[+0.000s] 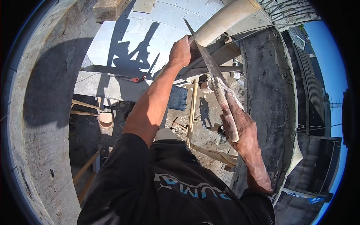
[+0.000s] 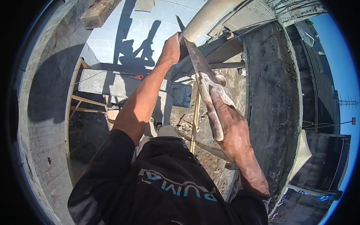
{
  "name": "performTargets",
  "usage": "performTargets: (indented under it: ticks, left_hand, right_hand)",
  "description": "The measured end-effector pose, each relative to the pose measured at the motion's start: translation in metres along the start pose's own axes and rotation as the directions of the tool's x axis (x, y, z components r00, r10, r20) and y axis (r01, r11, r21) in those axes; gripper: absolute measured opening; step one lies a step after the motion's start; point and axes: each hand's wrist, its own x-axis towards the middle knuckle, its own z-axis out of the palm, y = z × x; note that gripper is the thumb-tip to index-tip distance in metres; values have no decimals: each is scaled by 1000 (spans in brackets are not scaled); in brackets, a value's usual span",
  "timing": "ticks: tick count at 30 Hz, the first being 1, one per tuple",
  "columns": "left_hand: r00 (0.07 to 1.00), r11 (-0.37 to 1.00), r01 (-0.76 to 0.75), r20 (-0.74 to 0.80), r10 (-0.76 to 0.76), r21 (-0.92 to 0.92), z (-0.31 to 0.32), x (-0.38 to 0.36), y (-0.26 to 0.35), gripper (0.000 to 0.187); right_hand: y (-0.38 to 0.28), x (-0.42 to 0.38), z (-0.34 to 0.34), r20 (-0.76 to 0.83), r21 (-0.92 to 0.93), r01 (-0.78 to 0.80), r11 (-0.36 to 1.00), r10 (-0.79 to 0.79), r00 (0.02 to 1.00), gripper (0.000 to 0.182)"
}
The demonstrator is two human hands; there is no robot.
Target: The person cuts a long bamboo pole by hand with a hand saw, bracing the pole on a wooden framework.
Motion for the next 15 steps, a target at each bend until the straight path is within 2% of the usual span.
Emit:
performTargets:
  ticks: [1, 4, 6, 7, 8, 10, 12, 13, 14, 15]
  left_hand:
    - [1000, 1000, -23, -20, 24, 15, 4, -7, 2, 18]
    - [993, 987, -117, -17, 119, 110, -2, -15, 8, 16]
    - [997, 993, -70, -28, 73, 97, -7, -16, 12, 17]
    - [997, 995, -43, -60, 49, 85, -6, -13, 14, 17]
    - [996, 997, -8, -86, 15, 75, -6, -16, 13, 17]
    - [990, 990, -105, -83, 113, 90, -7, -14, 8, 35]
    - [980, 988, -152, -130, 153, 17, -7, -19, 12, 41]
    - [989, 995, -99, -111, 97, -13, -7, -22, 17, 43]
    - [987, 994, -109, -113, 110, 15, -8, -19, 21, 44]
    - [987, 993, -110, -113, 114, 42, -8, -21, 21, 44]
  right_hand:
    - [3, -9, -4, 29, -18, 13, 1000, -13, 999, 55]
    - [14, -27, -3, 17, 59, 43, 997, -44, 999, 68]
    - [31, -27, 7, 13, 165, 37, 986, -40, 999, 65]
    - [28, -13, 7, -21, 114, 114, 987, -113, 993, 64]
    - [22, 7, 8, -23, 80, 115, 990, -114, 993, 61]
    - [10, 44, 8, -47, 53, 119, 992, -116, 992, 58]
    - [9, 56, 17, -76, 30, 114, 993, -112, 991, 56]
    - [23, 52, 29, -69, -55, 124, 991, -128, 989, 57]
    - [40, 48, 46, -179, -124, 249, 961, -268, 947, 58]
    - [66, 47, 56, -162, -90, 258, 962, -269, 949, 58]
